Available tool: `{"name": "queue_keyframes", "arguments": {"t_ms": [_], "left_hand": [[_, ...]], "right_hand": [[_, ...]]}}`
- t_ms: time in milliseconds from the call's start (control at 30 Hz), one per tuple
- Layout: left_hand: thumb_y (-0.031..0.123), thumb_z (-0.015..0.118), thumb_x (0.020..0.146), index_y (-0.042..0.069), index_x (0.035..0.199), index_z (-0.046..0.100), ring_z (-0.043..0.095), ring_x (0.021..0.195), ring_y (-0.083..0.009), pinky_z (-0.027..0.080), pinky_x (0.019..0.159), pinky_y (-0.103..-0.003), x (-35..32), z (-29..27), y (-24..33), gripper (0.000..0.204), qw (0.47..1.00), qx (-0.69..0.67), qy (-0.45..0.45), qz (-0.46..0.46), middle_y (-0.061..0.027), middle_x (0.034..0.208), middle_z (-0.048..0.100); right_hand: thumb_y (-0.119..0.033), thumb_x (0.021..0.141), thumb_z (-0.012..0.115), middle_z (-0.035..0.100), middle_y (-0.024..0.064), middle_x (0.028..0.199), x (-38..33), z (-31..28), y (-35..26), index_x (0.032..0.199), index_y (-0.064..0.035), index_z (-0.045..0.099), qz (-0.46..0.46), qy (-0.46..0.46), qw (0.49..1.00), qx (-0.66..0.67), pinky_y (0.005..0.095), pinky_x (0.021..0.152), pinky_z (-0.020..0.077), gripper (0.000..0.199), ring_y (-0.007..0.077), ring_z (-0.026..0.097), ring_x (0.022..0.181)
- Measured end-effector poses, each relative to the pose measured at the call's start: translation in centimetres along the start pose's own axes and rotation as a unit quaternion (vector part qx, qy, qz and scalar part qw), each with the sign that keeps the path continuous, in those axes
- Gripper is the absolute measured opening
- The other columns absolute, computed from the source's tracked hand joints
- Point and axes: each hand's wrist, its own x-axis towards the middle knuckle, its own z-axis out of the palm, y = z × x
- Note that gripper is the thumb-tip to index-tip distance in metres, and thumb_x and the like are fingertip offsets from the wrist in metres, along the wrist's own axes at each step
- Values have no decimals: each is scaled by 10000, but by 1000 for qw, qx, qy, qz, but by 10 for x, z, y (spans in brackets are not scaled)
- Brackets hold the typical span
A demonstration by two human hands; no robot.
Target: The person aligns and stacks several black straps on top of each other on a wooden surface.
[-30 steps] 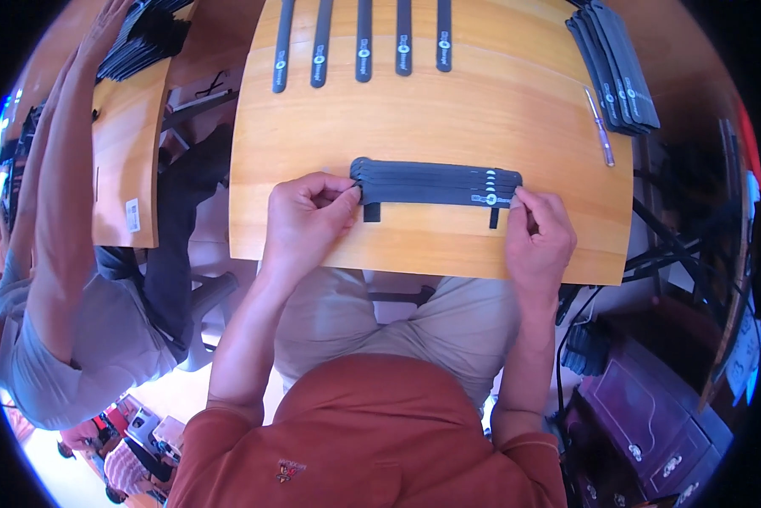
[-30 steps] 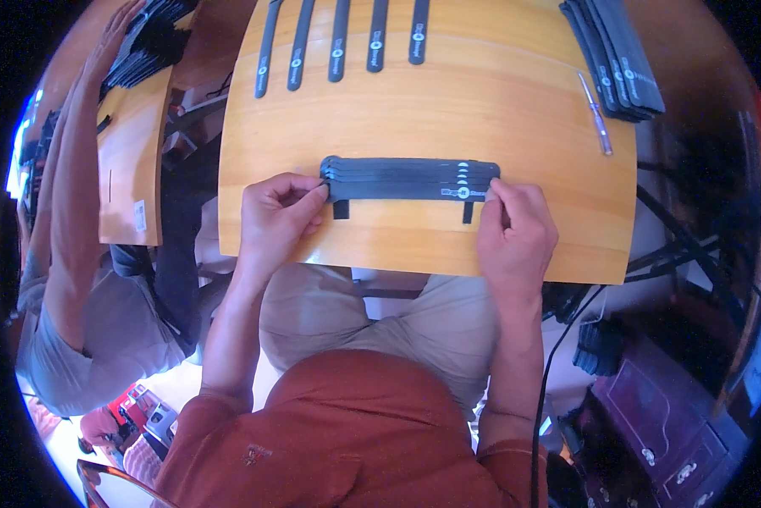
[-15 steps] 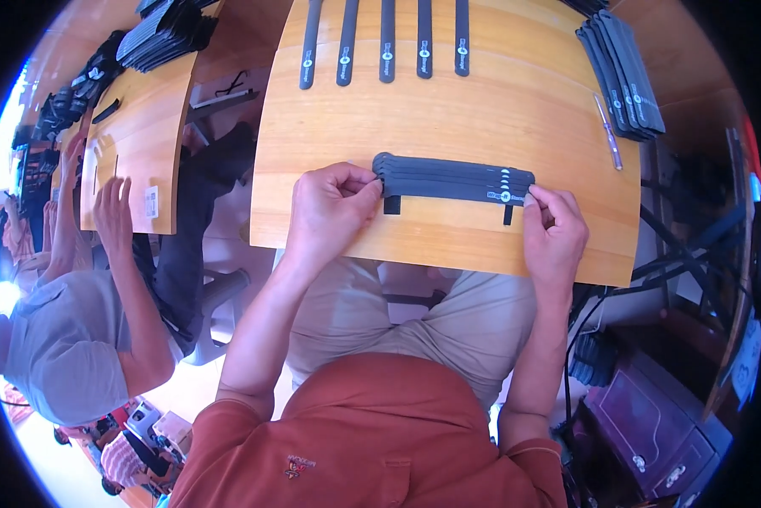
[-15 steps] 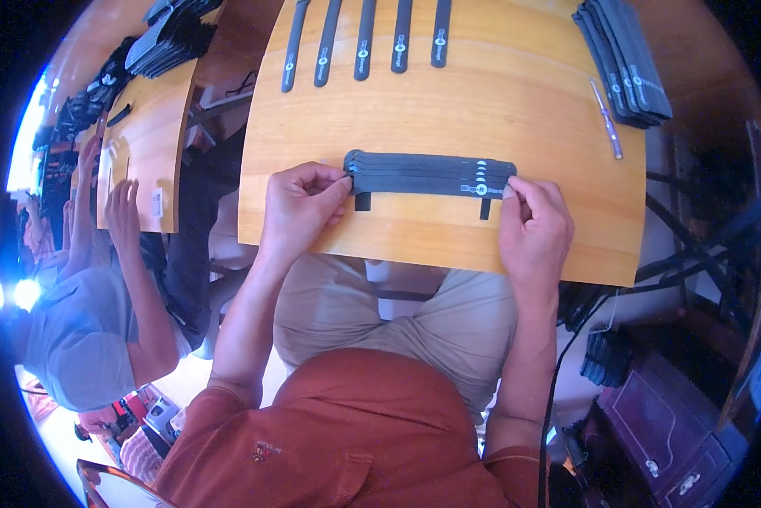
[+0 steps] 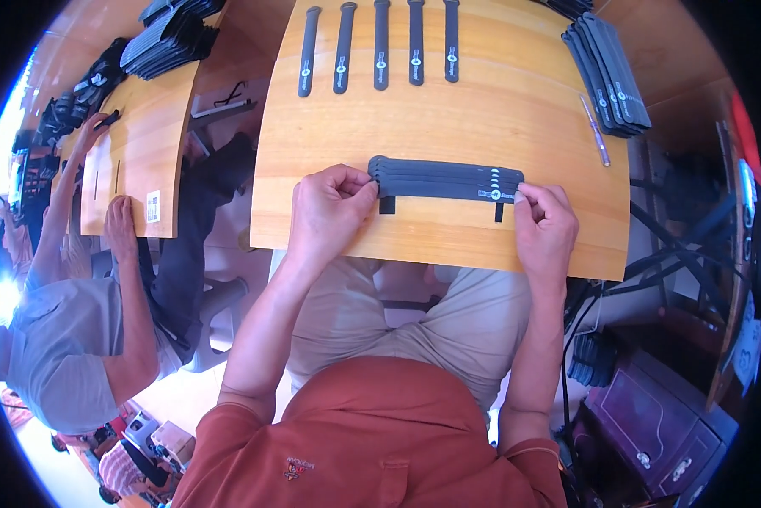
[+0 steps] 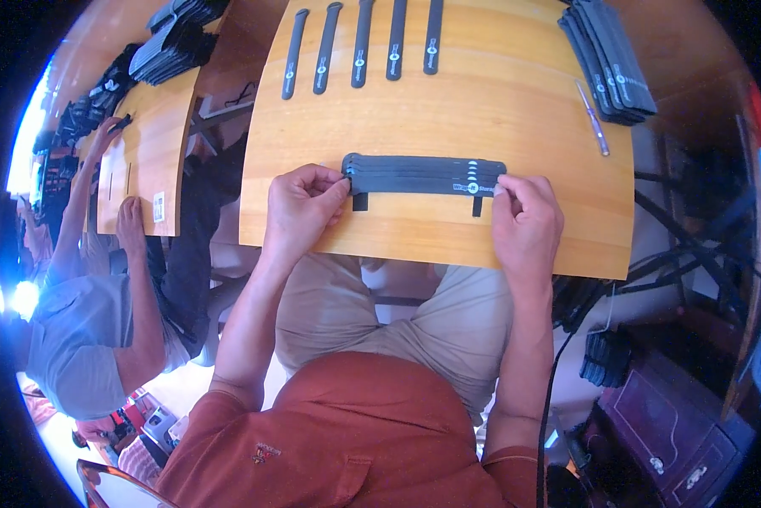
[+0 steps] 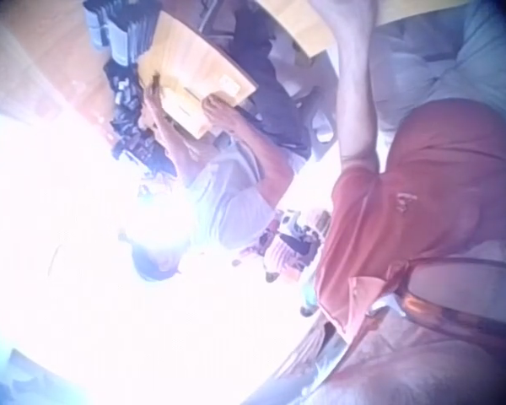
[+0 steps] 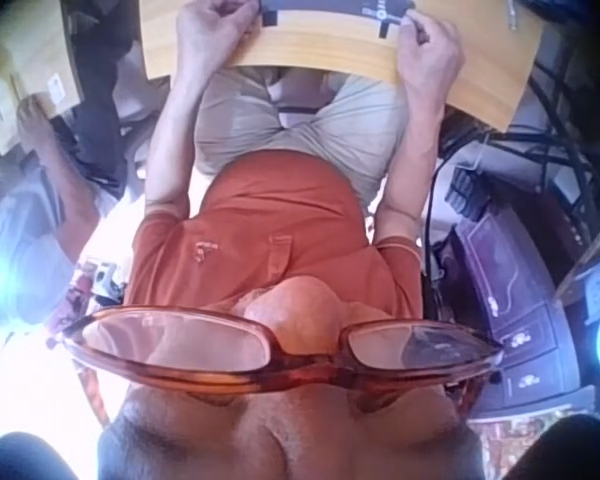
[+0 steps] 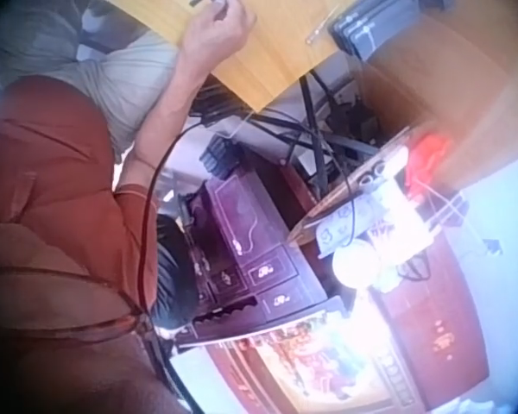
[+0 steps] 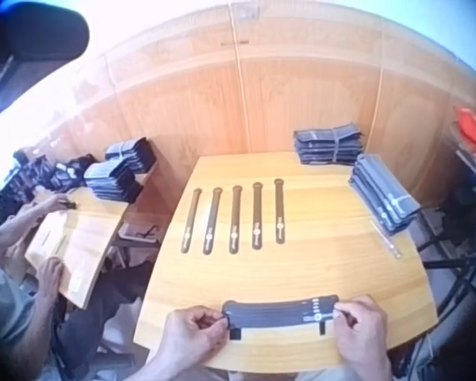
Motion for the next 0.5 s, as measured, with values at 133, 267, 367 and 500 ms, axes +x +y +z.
{"name": "queue_keyframes", "arguments": {"t_ms": [133,267,367,500], "left_hand": [[76,759,854,-45,910,755,676,630,-116,548,613,-284,1,1,-4,133,1000,10,12,22,-82,718,732],[84,762,849,-43,916,756,680,638,-126,550,619,-292,2,2,-6,144,1000,9,13,23,-90,722,734],[84,756,851,-46,917,755,680,628,-130,549,615,-291,1,0,-4,146,1000,22,9,18,-94,724,735],[84,752,853,-51,912,752,678,616,-130,550,607,-290,1,0,-2,148,1000,20,10,21,-95,724,735]], "right_hand": [[35,875,690,665,146,881,0,0,0,983,37,730,-11,6,1000,4,336,652,522,114,236,654,684],[-14,876,708,661,136,919,-3,-1,-6,1001,9,731,-72,23,994,-74,385,697,549,129,289,666,751],[-54,872,718,662,111,981,-12,1,-28,1027,-17,732,-155,33,974,-161,409,736,560,160,299,662,853],[-104,886,699,658,88,1109,-22,19,-49,1088,-17,725,-259,-25,953,-157,415,827,553,221,290,624,1027]]}}
